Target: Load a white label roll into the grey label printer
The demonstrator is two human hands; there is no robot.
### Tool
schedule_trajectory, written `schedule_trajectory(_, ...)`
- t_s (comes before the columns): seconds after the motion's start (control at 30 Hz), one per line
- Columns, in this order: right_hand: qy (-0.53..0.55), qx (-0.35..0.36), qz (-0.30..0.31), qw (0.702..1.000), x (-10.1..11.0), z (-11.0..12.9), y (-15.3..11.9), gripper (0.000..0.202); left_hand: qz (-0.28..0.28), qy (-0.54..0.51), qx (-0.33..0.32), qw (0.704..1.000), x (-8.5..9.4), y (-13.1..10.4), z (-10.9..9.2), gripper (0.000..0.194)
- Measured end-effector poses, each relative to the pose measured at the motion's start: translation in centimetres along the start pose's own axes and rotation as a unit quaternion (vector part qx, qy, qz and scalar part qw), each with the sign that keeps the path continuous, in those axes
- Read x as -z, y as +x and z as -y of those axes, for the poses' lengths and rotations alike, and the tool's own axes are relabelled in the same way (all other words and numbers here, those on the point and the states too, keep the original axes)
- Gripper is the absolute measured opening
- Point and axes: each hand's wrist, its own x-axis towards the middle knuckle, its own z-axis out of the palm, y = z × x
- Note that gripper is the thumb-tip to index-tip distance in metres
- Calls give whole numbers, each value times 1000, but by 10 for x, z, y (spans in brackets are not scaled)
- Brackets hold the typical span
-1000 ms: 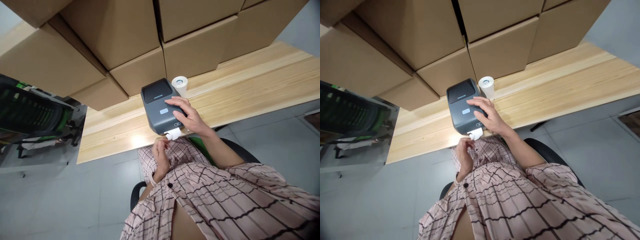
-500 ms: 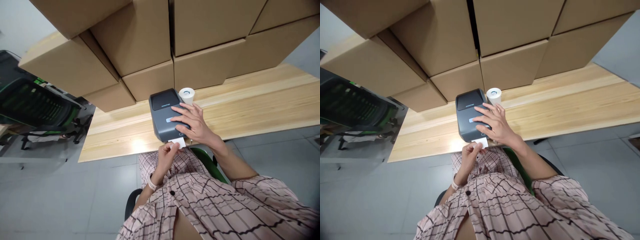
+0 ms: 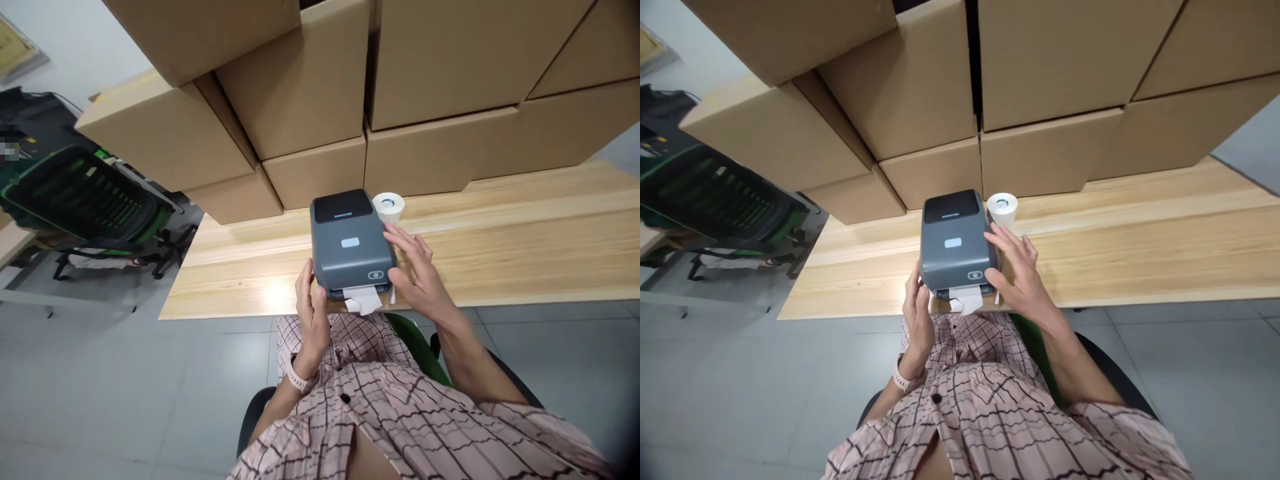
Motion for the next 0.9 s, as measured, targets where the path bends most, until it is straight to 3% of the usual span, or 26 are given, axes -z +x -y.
schedule_trajectory(0.13,42,-8,-18,999,2,-2,1,69,1,-10,-50,999,-3,9,-7,54)
schedule_trajectory(0.3,-7,62,-15,998,10,4,50,73,-33,0,-116,993,-2,58,-8,51)
schedule_trajectory(0.4,-69,97,-35,992,12,7,91,77,1,17,-37,999,-9,95,5,61)
schedule_trajectory(0.5,-84,101,-50,990,13,2,134,77,91,-35,64,993,-18,119,24,73)
schedule_trajectory(0.57,-70,91,-48,992,13,-3,160,73,123,-71,81,987,-24,125,35,78)
schedule_trajectory(0.63,-57,83,-38,994,12,-6,178,72,120,-88,77,986,-27,125,41,79)
schedule_trajectory(0.73,-70,97,-68,990,8,-2,183,75,108,-91,62,988,-28,122,44,77)
schedule_trajectory(0.8,-81,129,-114,982,1,4,171,58,111,-82,47,989,-27,120,43,75)
schedule_trajectory(0.83,-86,147,-109,979,-3,7,163,46,112,-74,39,990,-27,120,42,75)
schedule_trajectory(0.9,-106,166,-7,980,-13,10,144,34,113,-49,22,992,-26,120,40,73)
